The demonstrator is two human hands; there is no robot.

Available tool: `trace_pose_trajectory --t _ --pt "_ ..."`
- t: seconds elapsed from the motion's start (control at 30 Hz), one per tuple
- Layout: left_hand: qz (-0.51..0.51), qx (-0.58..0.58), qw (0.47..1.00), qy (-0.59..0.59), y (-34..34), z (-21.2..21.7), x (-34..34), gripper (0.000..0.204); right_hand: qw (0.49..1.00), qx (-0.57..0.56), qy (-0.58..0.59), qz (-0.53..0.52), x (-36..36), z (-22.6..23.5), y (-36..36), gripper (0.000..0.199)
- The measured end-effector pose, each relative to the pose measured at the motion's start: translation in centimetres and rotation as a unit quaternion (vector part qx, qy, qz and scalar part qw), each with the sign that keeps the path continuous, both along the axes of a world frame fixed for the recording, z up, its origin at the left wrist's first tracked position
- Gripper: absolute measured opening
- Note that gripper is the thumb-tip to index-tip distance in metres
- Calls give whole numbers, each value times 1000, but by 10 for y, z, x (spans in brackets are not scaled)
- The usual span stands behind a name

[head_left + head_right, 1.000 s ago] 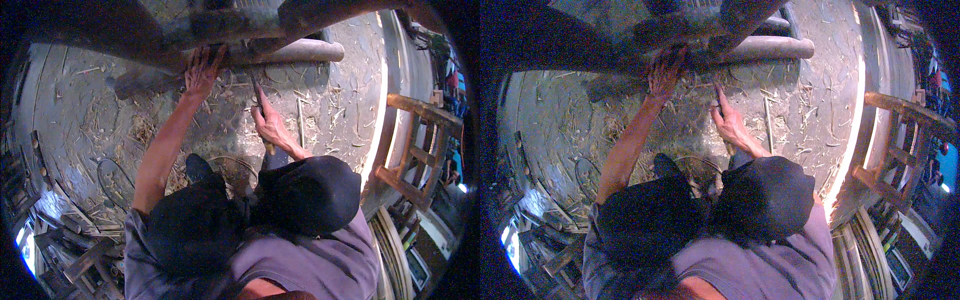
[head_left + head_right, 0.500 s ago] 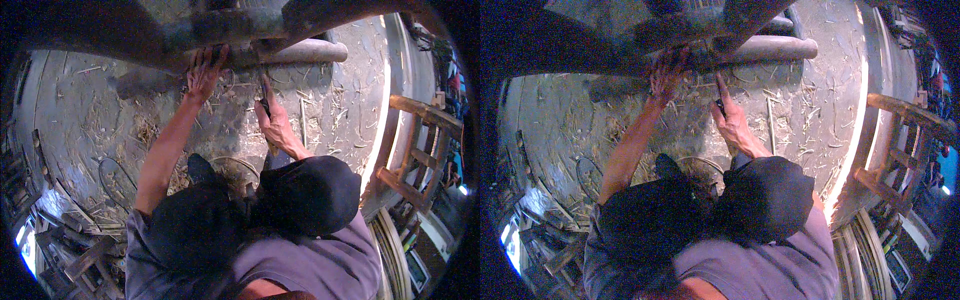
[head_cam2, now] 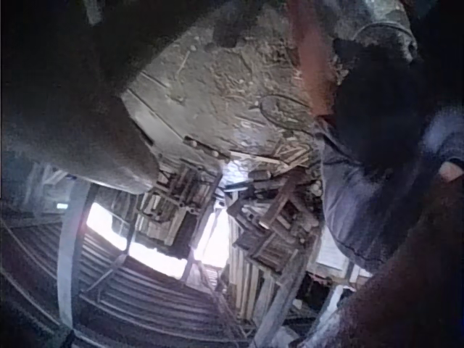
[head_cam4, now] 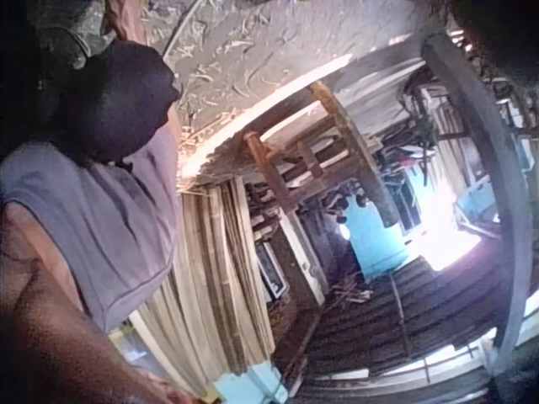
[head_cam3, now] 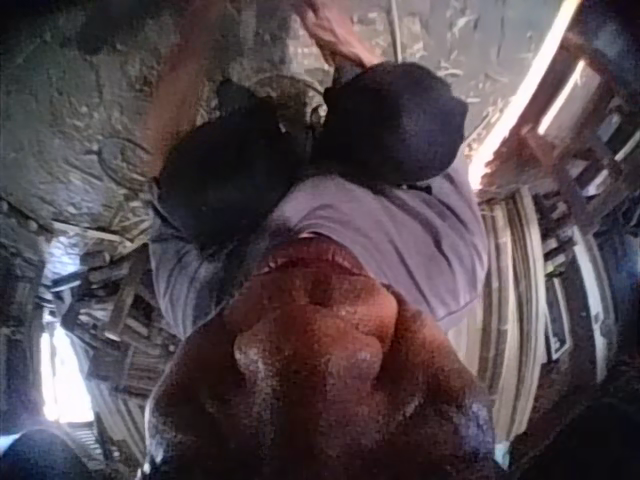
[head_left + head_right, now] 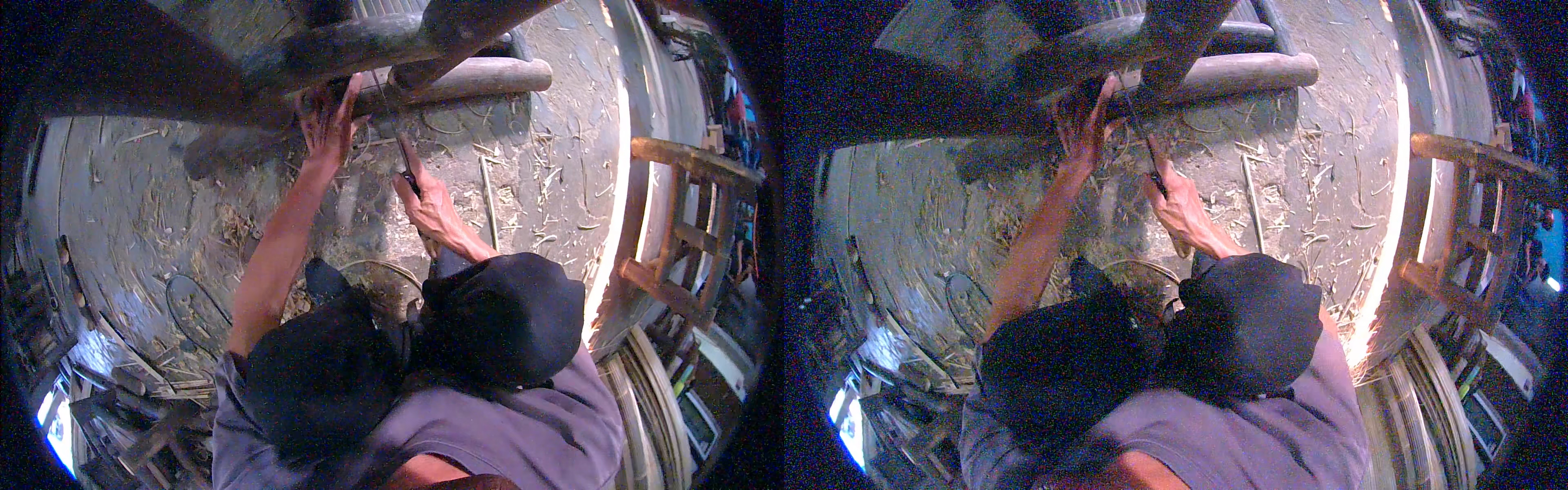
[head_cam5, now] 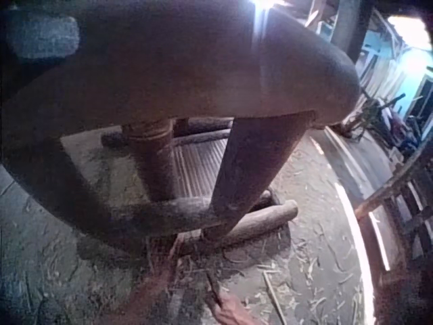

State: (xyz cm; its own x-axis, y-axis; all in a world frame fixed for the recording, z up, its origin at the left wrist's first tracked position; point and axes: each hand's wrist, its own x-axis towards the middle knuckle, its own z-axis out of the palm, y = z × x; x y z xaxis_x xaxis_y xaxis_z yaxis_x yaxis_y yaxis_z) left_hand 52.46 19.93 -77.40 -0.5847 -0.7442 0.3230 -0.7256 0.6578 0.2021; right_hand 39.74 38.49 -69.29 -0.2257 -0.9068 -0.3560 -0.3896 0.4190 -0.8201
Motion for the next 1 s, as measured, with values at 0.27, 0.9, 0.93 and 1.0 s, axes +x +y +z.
trace_pose_trajectory --t 0.27,0.9,0.93,1.0 --pt "9 -13 1000 14 0 2 -1 88 999 -39 10 -12 2 -9 -10 66" --pt "-32 16 997 72 12 15 -2 91 991 -60 117 28 -35 -1 93 65" --pt "-42 26 996 74 14 18 -7 90 997 66 41 -14 -37 1 99 65" --pt "-74 63 992 80 10 21 -20 87 995 79 41 -38 -38 3 106 65"
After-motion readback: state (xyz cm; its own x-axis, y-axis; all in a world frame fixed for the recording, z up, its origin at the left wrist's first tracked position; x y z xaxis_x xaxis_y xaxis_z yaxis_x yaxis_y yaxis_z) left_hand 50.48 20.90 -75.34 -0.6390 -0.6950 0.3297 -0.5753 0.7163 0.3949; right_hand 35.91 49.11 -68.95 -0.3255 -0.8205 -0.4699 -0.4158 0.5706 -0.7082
